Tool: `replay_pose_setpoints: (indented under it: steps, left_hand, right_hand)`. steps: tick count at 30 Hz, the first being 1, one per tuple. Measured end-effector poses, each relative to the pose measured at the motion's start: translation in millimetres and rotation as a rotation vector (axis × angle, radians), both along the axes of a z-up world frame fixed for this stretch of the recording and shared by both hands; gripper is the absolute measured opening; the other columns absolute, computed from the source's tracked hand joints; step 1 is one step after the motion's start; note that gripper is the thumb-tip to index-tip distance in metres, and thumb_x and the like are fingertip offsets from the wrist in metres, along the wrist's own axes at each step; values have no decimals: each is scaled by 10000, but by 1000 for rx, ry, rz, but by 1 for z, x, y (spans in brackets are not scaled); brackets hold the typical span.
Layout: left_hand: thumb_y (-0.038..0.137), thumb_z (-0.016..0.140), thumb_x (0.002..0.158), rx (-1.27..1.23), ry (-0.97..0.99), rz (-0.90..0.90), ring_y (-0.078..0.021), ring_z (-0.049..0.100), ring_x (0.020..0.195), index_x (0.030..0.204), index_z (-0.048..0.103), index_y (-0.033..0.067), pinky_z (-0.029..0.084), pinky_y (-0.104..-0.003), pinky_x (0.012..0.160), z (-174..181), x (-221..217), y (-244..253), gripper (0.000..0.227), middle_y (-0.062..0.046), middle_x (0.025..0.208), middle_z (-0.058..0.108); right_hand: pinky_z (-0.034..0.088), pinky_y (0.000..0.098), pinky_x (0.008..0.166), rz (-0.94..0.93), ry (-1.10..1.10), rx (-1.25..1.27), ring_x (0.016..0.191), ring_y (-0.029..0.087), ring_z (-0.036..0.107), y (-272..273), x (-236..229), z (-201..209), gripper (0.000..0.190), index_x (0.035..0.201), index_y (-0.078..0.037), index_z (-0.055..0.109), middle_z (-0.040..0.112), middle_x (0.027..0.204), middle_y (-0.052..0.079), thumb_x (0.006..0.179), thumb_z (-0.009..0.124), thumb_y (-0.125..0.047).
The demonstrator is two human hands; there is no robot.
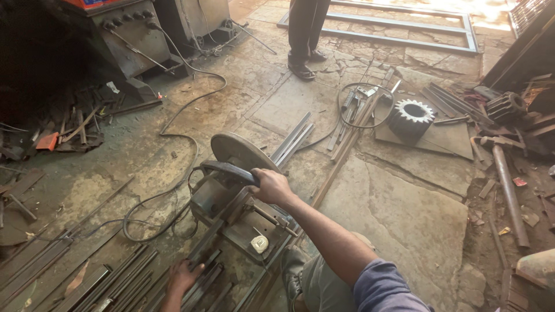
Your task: The person uses a chop saw to cut metal rods in a workshop. They measure the rods with a tape measure, position them under the saw, and cut them, producing sparks. The person repeats this process for multiple rods.
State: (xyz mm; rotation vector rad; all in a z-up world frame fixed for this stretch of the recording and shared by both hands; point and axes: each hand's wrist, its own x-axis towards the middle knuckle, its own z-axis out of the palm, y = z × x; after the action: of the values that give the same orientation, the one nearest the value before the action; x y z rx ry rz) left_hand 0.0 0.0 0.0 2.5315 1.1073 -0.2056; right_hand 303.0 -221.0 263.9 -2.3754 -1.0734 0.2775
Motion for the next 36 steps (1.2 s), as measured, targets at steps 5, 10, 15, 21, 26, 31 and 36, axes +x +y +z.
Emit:
replay_pose_setpoints:
  steps: [5, 10, 15, 21, 26, 31, 36]
  left_hand:
    - [739, 655, 781, -44, 39, 20, -357, 426, 1430, 1371, 636, 115, 351, -466, 1193, 13, 2, -2, 859, -138, 1490, 540]
    - [767, 647, 800, 60, -8, -61, -397, 447, 1408, 1398, 600, 67, 338, -470, 1199, -12, 0, 5, 921, -204, 1472, 548]
    - [763, 625, 803, 35, -12, -46, -378, 457, 1433, 1403, 603, 84, 318, -475, 1245, -10, -1, 4, 906, -175, 1477, 569]
    - [737, 635, 827, -143, 144, 71, -369, 305, 1524, 1502, 510, 183, 308, -482, 1229, 12, 3, 0, 882, -106, 1612, 417]
    - [739, 616, 853, -125, 134, 44, -356, 268, 1544, 1507, 501, 210, 299, -477, 1234, 12, 6, 0, 849, -92, 1657, 345]
    - [740, 609, 858, -149, 143, 55, -347, 278, 1538, 1514, 487, 195, 303, -474, 1230, 10, 7, 2, 861, -104, 1650, 345]
    - [750, 614, 841, -168, 149, 81, -361, 340, 1509, 1561, 423, 180, 348, -490, 1204, 11, 8, 4, 938, -111, 1616, 412]
  right_hand:
    - [516, 451, 951, -18, -19, 98, 1105, 299, 664, -1, -4, 5, 475, 1260, -143, 687, 691, 1187, 103, 861, 740, -396]
    - [540, 468, 913, 32, -141, 214, 1098, 294, 674, 8, 1, 7, 379, 1147, -102, 749, 689, 1235, 105, 895, 720, -384]
    - [543, 467, 920, 31, -123, 189, 1077, 299, 686, 28, 6, 26, 345, 1098, -88, 764, 703, 1206, 108, 911, 704, -372]
    - [543, 450, 911, 25, -61, 265, 1049, 301, 699, 58, 12, 57, 381, 1113, -81, 750, 707, 1197, 123, 917, 705, -405]
    - [543, 439, 930, -45, 31, 308, 1040, 287, 712, 76, 13, 79, 370, 1124, -104, 754, 740, 1144, 120, 914, 685, -402]
    - [535, 440, 933, -89, 101, 280, 1028, 282, 712, 81, 15, 84, 364, 1112, -117, 759, 759, 1063, 128, 920, 691, -419]
    - [542, 421, 926, -69, 171, 226, 1054, 272, 706, 81, 19, 80, 433, 1173, -139, 739, 747, 1134, 129, 868, 731, -445]
